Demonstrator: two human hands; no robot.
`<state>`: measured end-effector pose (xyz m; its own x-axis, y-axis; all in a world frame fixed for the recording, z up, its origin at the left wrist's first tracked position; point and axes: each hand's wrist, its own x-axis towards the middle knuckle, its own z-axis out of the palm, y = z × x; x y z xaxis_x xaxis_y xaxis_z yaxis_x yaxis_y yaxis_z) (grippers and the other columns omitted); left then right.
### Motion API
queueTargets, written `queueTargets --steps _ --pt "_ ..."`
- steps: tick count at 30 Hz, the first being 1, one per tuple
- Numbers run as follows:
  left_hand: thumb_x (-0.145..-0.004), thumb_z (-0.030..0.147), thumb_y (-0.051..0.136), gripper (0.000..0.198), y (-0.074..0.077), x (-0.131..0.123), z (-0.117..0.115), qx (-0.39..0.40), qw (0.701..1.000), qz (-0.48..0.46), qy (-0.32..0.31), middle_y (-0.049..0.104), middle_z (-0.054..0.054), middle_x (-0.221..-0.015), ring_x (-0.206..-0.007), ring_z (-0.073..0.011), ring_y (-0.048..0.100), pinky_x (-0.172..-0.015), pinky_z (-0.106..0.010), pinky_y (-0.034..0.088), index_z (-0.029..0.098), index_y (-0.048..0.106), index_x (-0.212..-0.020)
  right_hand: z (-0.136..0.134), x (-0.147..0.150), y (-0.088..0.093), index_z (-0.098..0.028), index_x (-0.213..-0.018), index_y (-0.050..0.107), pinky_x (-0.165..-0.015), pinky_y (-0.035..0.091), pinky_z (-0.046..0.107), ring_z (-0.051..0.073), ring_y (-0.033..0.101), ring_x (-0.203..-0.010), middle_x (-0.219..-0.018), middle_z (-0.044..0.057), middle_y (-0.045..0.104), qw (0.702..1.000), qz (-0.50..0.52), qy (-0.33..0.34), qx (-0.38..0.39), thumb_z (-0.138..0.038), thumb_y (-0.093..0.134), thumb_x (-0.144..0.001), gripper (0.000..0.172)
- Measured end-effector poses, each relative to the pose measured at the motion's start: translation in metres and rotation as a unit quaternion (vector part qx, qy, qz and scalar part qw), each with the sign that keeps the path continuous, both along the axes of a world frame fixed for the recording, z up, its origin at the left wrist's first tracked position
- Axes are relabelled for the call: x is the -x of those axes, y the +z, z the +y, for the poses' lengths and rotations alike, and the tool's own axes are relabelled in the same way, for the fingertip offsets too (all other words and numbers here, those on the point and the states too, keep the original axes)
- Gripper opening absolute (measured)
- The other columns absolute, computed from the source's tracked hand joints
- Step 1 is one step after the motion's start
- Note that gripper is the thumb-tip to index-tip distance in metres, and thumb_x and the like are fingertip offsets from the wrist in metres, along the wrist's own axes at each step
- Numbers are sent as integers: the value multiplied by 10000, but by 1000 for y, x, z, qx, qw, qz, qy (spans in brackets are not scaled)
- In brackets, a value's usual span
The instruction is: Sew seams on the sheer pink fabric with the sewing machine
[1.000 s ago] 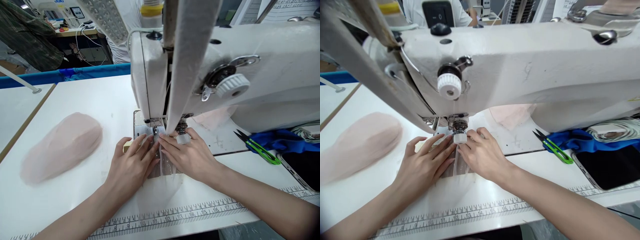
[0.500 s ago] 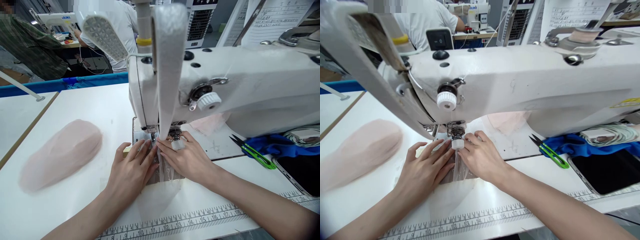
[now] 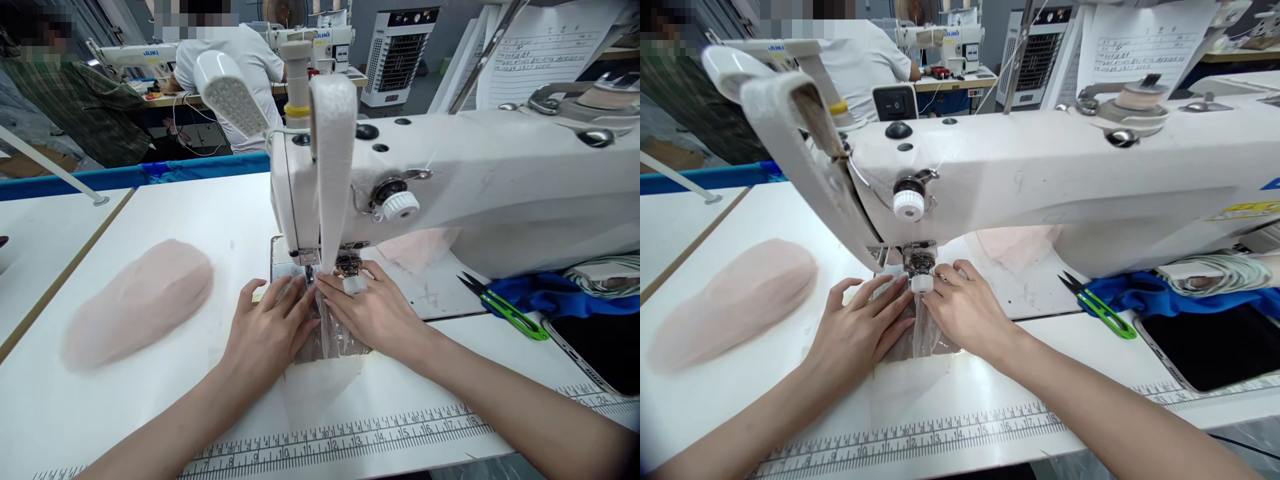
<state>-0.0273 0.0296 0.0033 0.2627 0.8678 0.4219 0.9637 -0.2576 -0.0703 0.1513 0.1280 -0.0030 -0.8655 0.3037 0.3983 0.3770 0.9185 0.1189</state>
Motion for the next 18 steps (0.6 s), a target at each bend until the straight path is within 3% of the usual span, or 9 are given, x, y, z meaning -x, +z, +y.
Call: queueTargets --steps 7,10,13,14,16,18 --pt "-946 286 502 275 7 5 1 0 1000 7 3 673 -46 -1200 -1107 -252 575 -926 -449 325 213 631 -1178 2 0 4 -166 -997 704 -906 385 390 228 585 -994 -938 53 734 1000 2 -4 2 -98 491 -913 239" --pt "-912 281 551 210 24 6 -9 2 1000 -3 4 703 -28 -1109 -939 -236 607 -818 -417 369 233 653 -1090 -4 -8 22 -179 -980 694 -763 434 332 186 609 -851 -836 24 718 996 16 13 91 -145 506 -920 201" --pt "-797 422 667 259 41 2 -25 157 985 -50 -58 671 -26 -1033 -785 -195 600 -673 -347 415 236 643 -975 -12 -18 42 -233 -963 666 -563 406 262 121 594 -689 -936 -21 680 957 -58 68 276 -324 649 -845 150" --pt "-744 443 705 298 44 0 -30 211 974 -51 -68 652 -30 -1007 -756 -194 599 -642 -340 427 230 632 -938 -15 -21 47 -235 -922 659 -533 386 252 107 582 -655 -948 -27 666 946 -86 73 305 -308 669 -828 119" --pt "-764 350 678 179 44 -3 -38 273 958 -33 -76 624 -28 -939 -683 -185 594 -588 -328 435 216 601 -856 -18 -24 52 -219 -815 636 -510 354 240 96 567 -625 -919 -30 648 936 -116 58 328 -204 632 -851 39" --pt "-866 210 519 57 41 -5 -41 290 954 -42 -71 614 -25 -908 -599 -153 581 -520 -294 413 207 570 -839 -17 -25 52 -204 -754 597 -497 329 235 96 549 -593 -801 -34 631 934 -104 30 340 -128 556 -886 157"
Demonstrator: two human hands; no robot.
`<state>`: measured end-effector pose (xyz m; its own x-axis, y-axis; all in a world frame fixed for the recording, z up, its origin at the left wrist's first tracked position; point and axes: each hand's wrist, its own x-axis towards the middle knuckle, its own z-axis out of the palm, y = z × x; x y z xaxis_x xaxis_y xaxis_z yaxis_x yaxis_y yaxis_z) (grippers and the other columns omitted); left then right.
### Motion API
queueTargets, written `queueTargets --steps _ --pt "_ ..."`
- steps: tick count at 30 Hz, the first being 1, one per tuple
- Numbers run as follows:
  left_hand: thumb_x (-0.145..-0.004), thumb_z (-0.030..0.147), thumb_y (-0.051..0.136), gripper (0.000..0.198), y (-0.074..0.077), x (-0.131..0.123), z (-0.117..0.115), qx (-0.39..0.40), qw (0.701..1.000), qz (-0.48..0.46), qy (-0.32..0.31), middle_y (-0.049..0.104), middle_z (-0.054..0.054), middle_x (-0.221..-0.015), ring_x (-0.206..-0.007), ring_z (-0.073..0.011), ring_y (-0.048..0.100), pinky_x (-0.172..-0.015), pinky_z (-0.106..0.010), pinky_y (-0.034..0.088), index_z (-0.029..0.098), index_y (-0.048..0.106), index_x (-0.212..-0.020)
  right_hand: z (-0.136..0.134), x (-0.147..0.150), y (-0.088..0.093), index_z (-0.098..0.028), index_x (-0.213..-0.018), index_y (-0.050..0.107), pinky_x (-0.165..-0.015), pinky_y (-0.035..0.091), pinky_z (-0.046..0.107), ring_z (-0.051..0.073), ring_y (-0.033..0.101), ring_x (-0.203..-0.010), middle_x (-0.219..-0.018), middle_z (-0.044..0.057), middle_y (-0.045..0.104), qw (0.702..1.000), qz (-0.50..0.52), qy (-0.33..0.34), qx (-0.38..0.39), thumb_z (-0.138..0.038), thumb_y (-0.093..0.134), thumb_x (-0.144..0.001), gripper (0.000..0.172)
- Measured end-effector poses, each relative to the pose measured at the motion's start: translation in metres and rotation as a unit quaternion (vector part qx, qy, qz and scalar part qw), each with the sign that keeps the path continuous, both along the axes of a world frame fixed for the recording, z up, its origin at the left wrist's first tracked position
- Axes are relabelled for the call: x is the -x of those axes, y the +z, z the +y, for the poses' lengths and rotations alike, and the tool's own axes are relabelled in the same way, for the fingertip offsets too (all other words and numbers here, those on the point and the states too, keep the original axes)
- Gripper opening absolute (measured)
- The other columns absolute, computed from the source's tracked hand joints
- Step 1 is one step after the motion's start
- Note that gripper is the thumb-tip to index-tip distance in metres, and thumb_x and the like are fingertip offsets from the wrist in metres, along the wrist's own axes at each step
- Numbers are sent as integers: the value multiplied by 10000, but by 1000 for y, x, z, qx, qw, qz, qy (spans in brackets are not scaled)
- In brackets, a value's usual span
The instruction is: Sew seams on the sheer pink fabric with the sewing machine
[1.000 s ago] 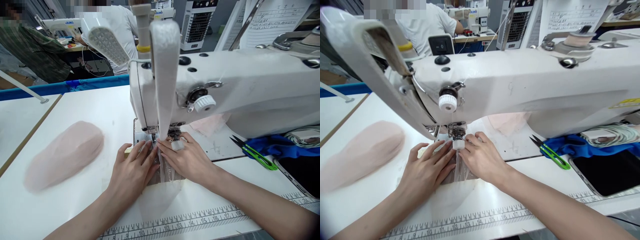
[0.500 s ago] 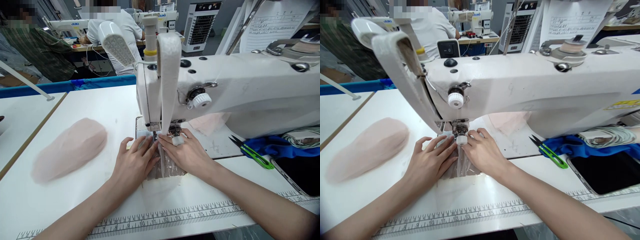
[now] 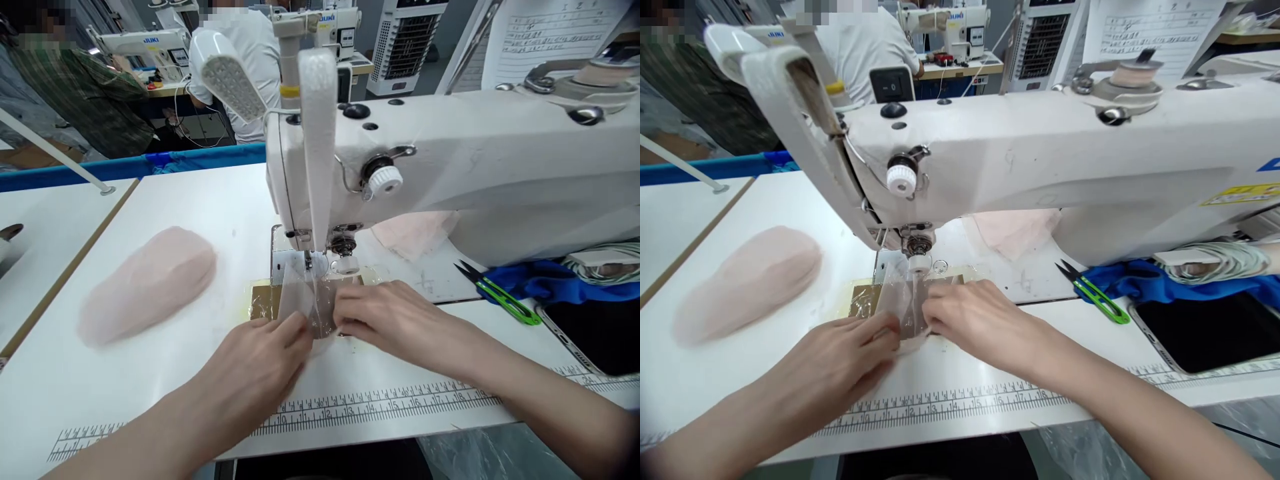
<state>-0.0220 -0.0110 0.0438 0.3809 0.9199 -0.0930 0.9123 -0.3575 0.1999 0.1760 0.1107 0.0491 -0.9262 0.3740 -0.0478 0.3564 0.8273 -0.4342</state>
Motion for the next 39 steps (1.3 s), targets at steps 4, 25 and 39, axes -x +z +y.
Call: queueTargets --steps 4,25,39 --pt "-970 208 311 197 -3 4 7 49 984 -141 94 617 13 -774 -526 -111 567 -464 -229 387 214 506 -945 4 1 -5 -204 -784 547 -471 304 232 99 516 -527 -642 -46 581 997 46 -51 44 -145 463 -936 183" --pt "-796 165 444 255 2 14 68 6 988 -79 129 506 40 -456 -399 -97 412 -435 -219 331 201 684 -719 7 15 -32 -183 -1044 639 -499 391 186 79 542 -575 -679 -19 626 934 276 -74 -216 -103 410 -943 263" --pt "-731 69 431 381 -10 17 63 -87 986 -72 122 604 5 -649 -554 -116 511 -520 -217 378 217 730 -914 4 21 -25 -147 -901 684 -541 412 233 130 549 -667 -769 45 630 940 249 -70 -225 -104 452 -908 236"
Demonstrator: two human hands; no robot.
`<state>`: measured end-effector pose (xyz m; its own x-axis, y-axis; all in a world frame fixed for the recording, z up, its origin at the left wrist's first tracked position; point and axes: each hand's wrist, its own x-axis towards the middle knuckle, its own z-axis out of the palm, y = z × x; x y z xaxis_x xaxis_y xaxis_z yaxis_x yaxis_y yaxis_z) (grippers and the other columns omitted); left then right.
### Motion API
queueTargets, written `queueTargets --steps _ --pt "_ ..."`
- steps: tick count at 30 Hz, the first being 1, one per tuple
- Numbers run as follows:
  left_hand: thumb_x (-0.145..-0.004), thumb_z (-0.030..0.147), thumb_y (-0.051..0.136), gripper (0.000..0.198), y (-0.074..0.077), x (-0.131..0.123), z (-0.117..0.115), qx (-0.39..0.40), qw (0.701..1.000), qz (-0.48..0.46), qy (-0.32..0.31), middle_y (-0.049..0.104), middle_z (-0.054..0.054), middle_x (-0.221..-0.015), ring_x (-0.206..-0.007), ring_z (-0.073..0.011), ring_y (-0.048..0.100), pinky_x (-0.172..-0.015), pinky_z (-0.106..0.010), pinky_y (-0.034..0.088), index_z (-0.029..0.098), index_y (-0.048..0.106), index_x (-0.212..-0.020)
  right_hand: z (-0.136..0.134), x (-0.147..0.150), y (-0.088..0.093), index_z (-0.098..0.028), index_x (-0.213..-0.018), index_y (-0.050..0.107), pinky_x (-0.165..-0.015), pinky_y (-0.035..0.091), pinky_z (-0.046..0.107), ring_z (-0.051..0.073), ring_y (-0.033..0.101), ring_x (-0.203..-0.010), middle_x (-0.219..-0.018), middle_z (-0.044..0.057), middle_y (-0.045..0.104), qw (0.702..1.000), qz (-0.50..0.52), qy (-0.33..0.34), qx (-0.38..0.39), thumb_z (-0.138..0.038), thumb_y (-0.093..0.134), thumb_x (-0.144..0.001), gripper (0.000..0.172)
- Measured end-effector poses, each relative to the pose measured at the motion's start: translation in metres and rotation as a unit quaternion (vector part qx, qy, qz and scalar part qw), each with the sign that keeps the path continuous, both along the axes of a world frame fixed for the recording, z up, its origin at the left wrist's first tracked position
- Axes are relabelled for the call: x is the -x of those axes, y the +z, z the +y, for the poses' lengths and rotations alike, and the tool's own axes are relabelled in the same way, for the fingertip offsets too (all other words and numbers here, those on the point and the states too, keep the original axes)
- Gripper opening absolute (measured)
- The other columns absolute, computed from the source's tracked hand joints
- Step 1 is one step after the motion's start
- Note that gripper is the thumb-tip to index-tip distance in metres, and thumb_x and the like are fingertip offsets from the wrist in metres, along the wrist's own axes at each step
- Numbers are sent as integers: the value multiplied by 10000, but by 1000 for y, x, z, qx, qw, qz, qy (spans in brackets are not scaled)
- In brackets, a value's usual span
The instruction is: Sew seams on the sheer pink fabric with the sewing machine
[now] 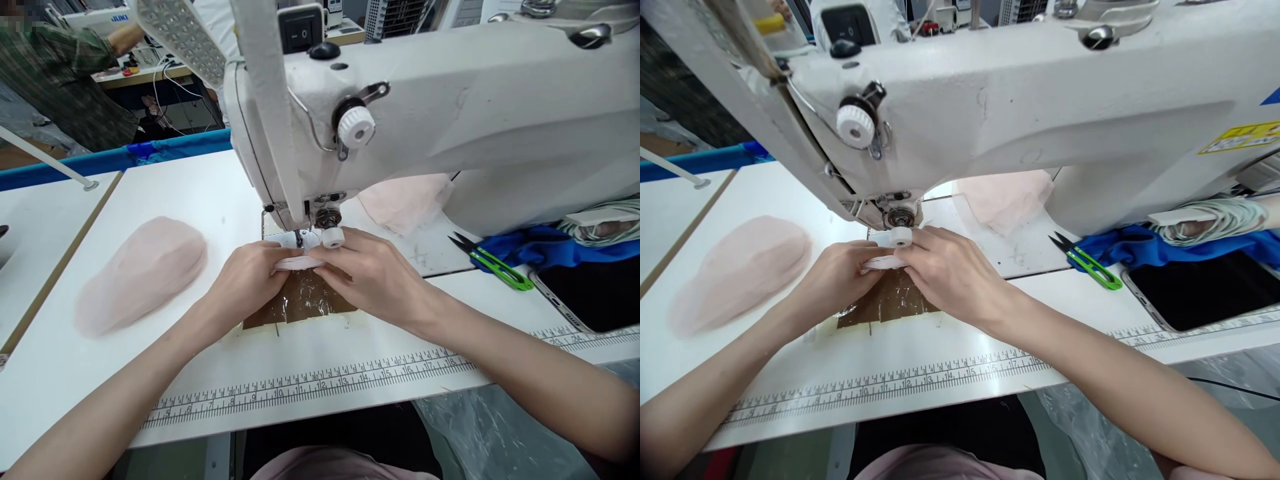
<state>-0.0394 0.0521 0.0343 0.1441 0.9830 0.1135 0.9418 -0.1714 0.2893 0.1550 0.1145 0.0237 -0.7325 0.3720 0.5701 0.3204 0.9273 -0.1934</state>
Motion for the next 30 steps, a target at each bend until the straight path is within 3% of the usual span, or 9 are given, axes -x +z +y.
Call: queueTargets --steps 3,8,13,18,21,25,30 --pt "-754 75 419 373 0 2 2 1 1000 -6 -19 570 13 -611 -539 -109 499 -515 -209 376 219 732 -898 0 1 -2 -141 -852 698 -469 354 232 119 511 -590 -771 54 622 999 -23 -35 -31 -95 447 -902 261" --pt "-763 105 461 266 0 5 5 12 1000 -17 -16 630 2 -691 -579 -112 525 -526 -216 383 181 703 -845 4 1 -9 -172 -903 707 -408 269 205 64 491 -525 -862 26 670 997 20 -45 -53 -103 458 -913 259" --pt "-790 155 475 183 -4 8 7 4 999 -23 -34 549 15 -612 -546 -99 471 -517 -228 346 170 585 -645 8 4 -12 -218 -897 716 -411 227 211 55 447 -462 -571 -52 595 994 42 -56 -86 -151 478 -933 250" --pt "-794 191 470 260 4 7 5 32 996 -71 -36 440 37 -524 -462 -75 361 -465 -234 291 172 480 -535 8 6 -11 -224 -867 722 -414 207 213 54 410 -425 -484 -64 541 993 44 -65 -92 -187 470 -944 266" --pt "-768 167 474 176 2 7 5 20 998 -57 -23 543 29 -583 -494 -88 427 -487 -231 325 180 615 -663 8 6 -11 -219 -832 722 -419 219 209 51 427 -429 -491 -64 554 991 59 -61 -103 -169 489 -933 259" --pt "-800 232 513 231 -16 8 9 -63 998 6 3 660 -16 -701 -613 -151 548 -557 -258 379 213 710 -918 7 6 -10 -217 -833 721 -431 236 213 52 438 -439 -513 -63 579 989 65 -63 -116 -170 510 -929 237" --pt "-785 226 538 216 -36 3 14 -147 987 59 15 619 3 -578 -514 -145 448 -569 -274 370 220 716 -907 7 6 -11 -235 -862 719 -441 239 216 54 422 -444 -532 -66 590 988 69 -72 -121 -161 487 -936 255"
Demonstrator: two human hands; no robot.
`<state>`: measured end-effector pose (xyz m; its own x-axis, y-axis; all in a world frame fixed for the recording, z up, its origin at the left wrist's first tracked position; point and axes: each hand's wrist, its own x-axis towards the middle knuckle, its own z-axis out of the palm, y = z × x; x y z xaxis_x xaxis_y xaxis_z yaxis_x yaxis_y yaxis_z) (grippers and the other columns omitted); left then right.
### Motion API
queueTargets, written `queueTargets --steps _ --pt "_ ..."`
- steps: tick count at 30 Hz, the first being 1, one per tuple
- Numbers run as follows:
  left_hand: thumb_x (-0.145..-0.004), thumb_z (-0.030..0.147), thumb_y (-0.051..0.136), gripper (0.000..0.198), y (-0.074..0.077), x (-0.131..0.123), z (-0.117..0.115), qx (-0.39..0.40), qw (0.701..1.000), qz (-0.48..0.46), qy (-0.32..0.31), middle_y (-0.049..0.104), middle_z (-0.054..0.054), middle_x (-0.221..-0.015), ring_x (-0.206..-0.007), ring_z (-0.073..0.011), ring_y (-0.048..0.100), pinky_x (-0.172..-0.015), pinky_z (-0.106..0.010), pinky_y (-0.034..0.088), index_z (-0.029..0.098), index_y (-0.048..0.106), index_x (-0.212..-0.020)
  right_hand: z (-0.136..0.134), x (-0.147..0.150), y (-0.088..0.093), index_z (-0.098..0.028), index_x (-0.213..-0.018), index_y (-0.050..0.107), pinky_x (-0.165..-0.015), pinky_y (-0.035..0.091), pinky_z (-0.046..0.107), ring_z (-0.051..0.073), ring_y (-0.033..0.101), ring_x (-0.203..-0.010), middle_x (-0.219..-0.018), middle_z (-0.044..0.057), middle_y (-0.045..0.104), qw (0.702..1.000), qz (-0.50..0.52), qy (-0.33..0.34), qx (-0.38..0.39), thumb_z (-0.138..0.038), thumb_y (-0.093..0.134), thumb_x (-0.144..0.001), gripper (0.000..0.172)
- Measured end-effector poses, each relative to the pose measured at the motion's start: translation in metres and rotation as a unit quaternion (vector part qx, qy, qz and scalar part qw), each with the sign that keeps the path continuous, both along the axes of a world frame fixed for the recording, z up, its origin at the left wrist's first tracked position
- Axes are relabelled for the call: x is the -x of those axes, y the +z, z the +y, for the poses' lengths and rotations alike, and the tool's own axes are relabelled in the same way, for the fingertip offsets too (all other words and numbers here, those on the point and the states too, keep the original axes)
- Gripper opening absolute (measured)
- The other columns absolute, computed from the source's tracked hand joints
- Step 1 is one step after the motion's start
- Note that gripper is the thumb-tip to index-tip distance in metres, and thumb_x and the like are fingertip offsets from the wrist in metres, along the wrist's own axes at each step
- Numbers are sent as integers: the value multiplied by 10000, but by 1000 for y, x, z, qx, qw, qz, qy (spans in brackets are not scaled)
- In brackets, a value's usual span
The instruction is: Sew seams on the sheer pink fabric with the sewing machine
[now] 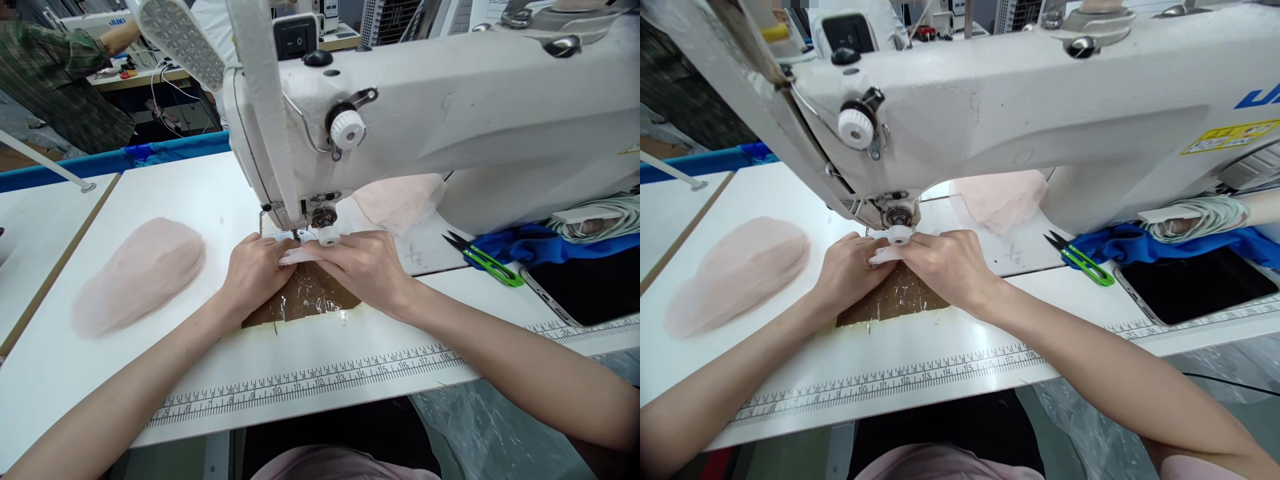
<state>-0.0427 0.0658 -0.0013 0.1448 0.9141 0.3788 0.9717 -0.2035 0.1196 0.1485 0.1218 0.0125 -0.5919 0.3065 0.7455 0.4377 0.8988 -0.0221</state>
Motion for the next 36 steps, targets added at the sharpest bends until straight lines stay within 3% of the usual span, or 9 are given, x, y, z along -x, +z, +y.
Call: queueTargets --steps 7,10,13,17,20,29,33,36 --pt "-749 232 519 154 2 -4 -3 -47 998 -40 -30 485 45 -466 -452 -115 326 -548 -270 334 191 667 -748 1 1 -2 -237 -841 722 -444 226 212 56 408 -442 -515 -61 574 1000 -9 -7 8 -202 471 -946 275" --pt "-746 201 452 229 10 -4 -4 -37 995 -76 -58 375 55 -433 -446 -106 258 -537 -275 311 196 466 -518 2 1 -3 -260 -897 725 -441 215 209 53 396 -434 -513 -65 564 1000 -14 -7 19 -217 469 -953 265" --pt "-768 227 446 309 15 -5 -4 -20 994 -84 -66 336 58 -432 -439 -98 237 -533 -277 305 202 326 -484 3 2 -4 -269 -914 728 -438 210 210 54 399 -434 -510 -63 557 1000 -11 -9 26 -239 473 -956 260" --pt "-778 394 576 295 12 -5 -3 25 999 -41 -25 456 39 -445 -479 -126 343 -526 -276 305 203 495 -568 3 1 -5 -252 -872 734 -440 210 211 55 420 -447 -510 -55 563 999 -12 -8 31 -252 472 -958 275" --pt "-785 392 582 214 8 -5 -3 18 999 -41 16 531 27 -468 -505 -147 376 -535 -278 319 214 601 -667 2 1 -4 -251 -897 731 -444 212 215 57 422 -446 -517 -56 576 999 -13 -10 34 -245 468 -958 270" --pt "-761 242 486 258 22 -8 -9 59 994 -91 -29 362 58 -424 -476 -116 321 -576 -292 343 208 392 -523 2 1 -2 -241 -886 739 -432 210 213 59 439 -441 -527 -46 599 999 -25 -7 46 -221 466 -950 281" --pt "-837 235 448 342 30 -4 -13 118 977 -172 -42 270 65 -480 -488 -100 246 -570 -287 319 200 329 -517 1 0 0 -210 -864 736 -439 223 210 67 500 -479 -560 -30 641 995 -48 6 91 -207 466 -946 283" --pt "-904 242 407 388 33 -1 -17 153 964 -206 -68 291 52 -538 -504 -97 272 -557 -283 304 188 355 -523 -3 -2 3 -201 -879 734 -451 253 214 78 565 -526 -631 -24 690 988 -65 20 140 -194 484 -938 256"
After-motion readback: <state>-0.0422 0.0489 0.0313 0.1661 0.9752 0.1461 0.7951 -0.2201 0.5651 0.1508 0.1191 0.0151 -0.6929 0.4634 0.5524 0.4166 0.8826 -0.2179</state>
